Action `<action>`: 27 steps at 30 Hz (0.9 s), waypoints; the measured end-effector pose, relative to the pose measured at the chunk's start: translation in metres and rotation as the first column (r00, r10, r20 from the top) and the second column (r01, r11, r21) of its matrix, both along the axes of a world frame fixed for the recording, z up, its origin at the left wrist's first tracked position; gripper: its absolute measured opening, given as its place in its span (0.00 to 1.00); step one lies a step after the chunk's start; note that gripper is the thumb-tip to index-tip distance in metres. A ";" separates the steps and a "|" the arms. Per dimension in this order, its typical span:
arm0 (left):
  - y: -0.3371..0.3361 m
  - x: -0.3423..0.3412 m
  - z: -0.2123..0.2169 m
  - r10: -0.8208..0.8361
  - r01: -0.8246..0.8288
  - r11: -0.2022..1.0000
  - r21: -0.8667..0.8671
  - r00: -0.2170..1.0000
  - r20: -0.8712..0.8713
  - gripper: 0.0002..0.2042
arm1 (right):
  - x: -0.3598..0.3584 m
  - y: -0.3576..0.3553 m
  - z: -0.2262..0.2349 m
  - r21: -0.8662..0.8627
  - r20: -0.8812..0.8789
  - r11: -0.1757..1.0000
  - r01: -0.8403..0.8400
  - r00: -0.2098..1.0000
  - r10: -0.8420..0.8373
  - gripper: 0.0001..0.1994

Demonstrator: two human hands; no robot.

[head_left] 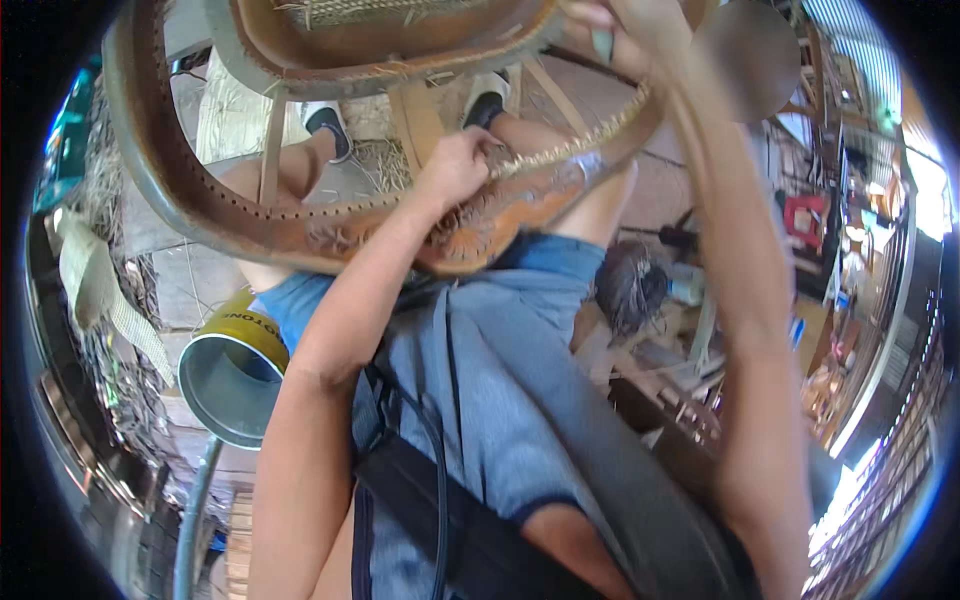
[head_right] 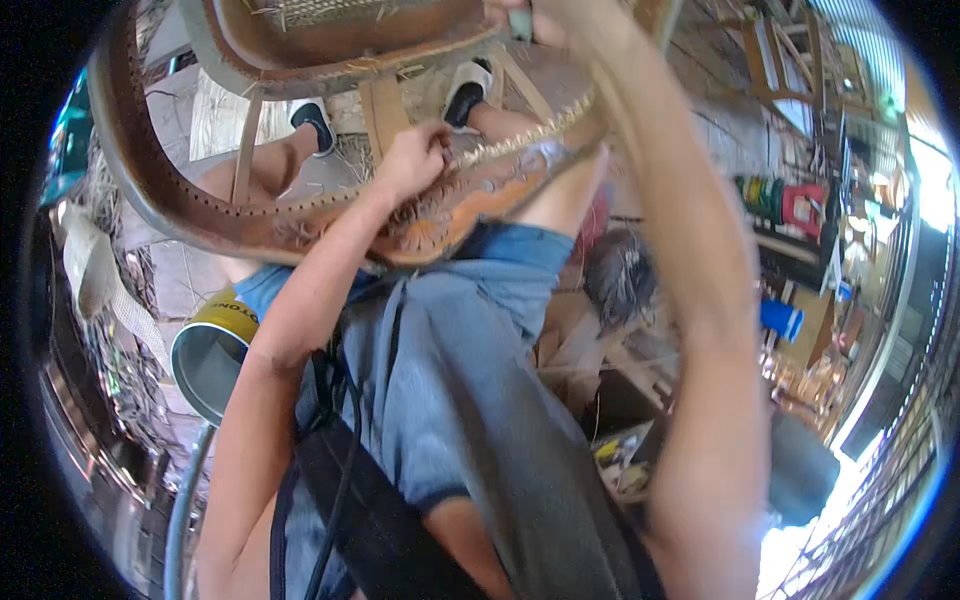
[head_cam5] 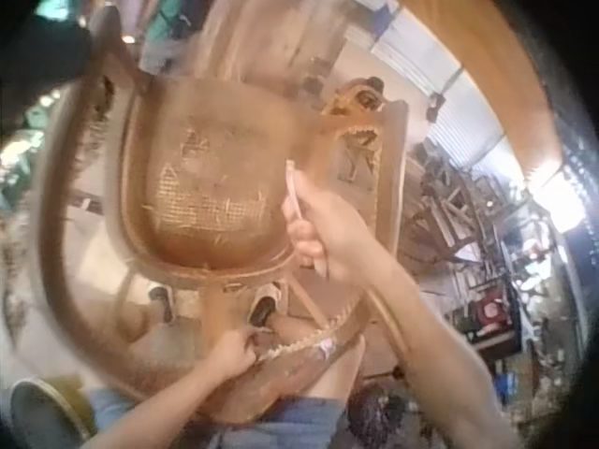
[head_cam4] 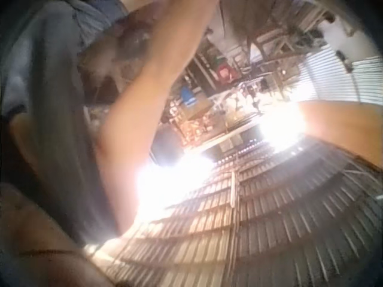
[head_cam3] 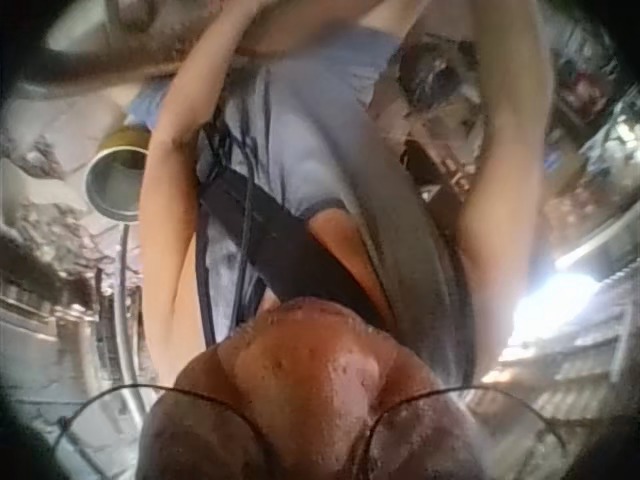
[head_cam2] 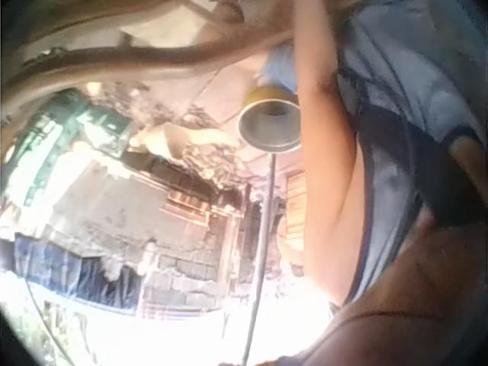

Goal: Weaving and securing decorative trim to the seat of a wooden chair.

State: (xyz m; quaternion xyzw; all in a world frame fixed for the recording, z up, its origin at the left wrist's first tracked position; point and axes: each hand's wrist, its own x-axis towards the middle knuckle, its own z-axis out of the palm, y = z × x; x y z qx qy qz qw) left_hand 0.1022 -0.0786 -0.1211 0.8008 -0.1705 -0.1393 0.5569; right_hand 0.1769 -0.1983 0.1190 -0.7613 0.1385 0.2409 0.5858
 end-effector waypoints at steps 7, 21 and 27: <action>-0.002 0.015 0.022 -0.226 0.226 0.972 -0.064 0.974 0.020 0.17 | -0.040 -0.076 -0.078 -0.659 -0.270 0.352 -0.665 0.646 0.714 0.15; -0.016 0.014 0.009 -0.089 0.107 0.990 -0.087 0.978 0.188 0.08 | -0.089 -0.061 -0.092 -0.784 -0.449 0.081 -0.615 0.653 0.610 0.14; -0.015 0.019 0.012 -0.162 0.159 0.986 -0.050 0.985 -0.064 0.08 | -0.109 -0.058 -0.122 -0.865 -0.339 0.114 -0.489 0.737 0.585 0.13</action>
